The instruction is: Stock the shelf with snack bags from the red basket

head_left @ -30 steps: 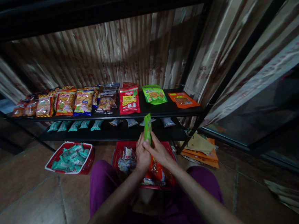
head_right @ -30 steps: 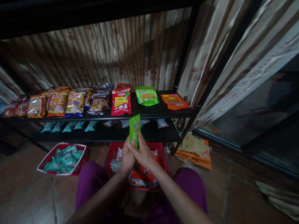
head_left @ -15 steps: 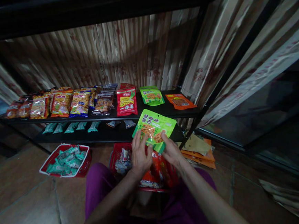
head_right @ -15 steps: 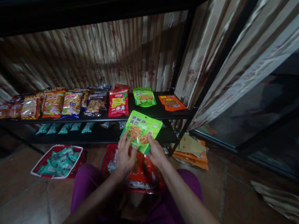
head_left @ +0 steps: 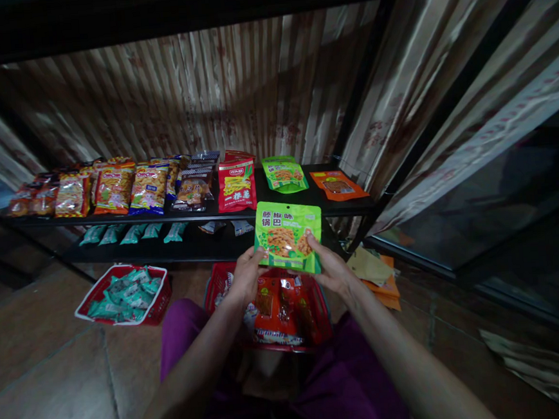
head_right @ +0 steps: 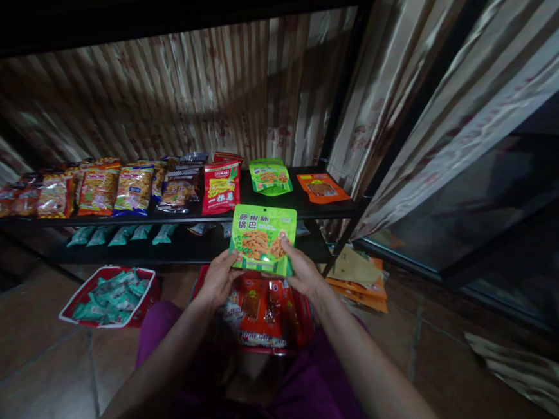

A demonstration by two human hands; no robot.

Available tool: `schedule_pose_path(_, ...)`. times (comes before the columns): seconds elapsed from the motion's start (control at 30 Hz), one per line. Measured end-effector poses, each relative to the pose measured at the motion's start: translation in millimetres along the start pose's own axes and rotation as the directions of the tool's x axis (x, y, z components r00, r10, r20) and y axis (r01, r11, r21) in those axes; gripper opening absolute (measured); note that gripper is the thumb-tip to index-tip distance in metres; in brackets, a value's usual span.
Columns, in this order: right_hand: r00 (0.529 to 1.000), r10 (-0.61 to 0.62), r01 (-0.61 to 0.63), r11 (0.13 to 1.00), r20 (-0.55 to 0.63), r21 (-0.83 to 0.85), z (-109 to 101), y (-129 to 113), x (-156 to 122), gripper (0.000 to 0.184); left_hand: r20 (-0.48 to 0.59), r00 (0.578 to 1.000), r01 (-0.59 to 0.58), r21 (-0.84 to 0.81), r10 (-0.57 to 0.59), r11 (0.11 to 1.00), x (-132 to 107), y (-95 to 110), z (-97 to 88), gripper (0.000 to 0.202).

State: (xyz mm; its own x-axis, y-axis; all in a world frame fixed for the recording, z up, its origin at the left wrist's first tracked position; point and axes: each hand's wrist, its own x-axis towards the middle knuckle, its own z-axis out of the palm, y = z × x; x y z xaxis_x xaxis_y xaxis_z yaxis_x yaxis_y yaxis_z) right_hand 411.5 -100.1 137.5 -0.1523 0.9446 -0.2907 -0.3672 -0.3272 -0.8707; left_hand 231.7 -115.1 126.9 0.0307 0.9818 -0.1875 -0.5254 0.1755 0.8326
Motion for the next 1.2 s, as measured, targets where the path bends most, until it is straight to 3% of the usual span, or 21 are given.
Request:
schedule_pose_path(0.2, 0.995, -0.095, 0.096, 0.995, -0.014, 0.033, -2, 7, -4, 0.024, -0.085, 0.995, -0.047, -0.039, 0.043, 0.998, 5, -9, 1.9, 0.036)
schedule_pose_path(0.33, 0.992, -0.119, 0.121, 0.991, -0.031, 0.054, -4, 19, -4, 0.024, -0.131, 0.989, -0.065, -0.013, 0.063, 0.998, 5, -13, 2.3, 0.037)
schedule_pose_path(0.63, 0.974, -0.072, 0.073, 0.997, -0.215, -0.005, -20, 44, 4, 0.02, -0.148, 0.988, 0.034, -0.028, -0.038, 0.999, -2, -33, -2.6, 0.036)
schedule_pose_path(0.9, 0.964, -0.112, 0.109, 0.994, -0.24, -0.023, -26, 34, 9, 0.023, -0.096, 0.995, 0.002, -0.073, -0.009, 0.997, 13, -38, 6.3, 0.036)
schedule_pose_path(1.2, 0.948, -0.139, 0.131, 0.99, -0.288, -0.047, -38, 13, 28, 0.031, -0.092, 0.994, -0.047, 0.051, 0.051, 0.998, 47, -37, 20.0, 0.028)
